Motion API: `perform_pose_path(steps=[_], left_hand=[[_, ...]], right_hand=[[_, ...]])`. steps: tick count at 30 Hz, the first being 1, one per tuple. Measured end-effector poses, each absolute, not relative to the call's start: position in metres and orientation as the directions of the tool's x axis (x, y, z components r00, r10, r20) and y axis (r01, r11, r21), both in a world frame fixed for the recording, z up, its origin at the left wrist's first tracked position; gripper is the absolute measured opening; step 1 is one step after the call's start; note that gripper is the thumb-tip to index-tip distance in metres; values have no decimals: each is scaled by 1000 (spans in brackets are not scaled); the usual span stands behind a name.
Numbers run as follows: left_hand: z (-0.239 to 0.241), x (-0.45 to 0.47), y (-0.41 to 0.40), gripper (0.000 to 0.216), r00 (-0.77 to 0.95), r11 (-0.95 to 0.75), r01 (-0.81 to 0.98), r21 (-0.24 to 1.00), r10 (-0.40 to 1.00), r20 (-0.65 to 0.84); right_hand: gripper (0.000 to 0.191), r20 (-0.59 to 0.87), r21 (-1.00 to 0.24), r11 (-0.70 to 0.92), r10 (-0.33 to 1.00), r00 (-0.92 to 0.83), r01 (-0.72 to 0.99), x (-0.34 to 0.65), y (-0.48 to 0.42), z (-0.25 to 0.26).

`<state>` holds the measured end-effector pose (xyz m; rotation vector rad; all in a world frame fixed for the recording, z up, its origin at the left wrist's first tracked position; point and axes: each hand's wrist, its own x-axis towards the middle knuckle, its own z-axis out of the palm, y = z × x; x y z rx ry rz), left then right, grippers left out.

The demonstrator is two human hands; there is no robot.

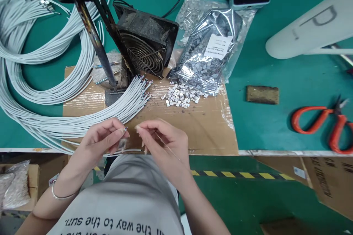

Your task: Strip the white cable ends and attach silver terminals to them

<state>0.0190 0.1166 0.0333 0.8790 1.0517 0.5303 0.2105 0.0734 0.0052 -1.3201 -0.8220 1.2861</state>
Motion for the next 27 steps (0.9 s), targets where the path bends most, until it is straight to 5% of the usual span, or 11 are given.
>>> perform_pose_path(steps=[8,27], left_hand=[[35,24,116,26,345,524,-96,846,815,-465],[35,34,107,17,210,193,66,979,956,-203]], right_hand=[[18,-188,-964,-163,977,104,-208,203,76,16],[20,-181,-953,-151,979,95,-261,197,79,17]])
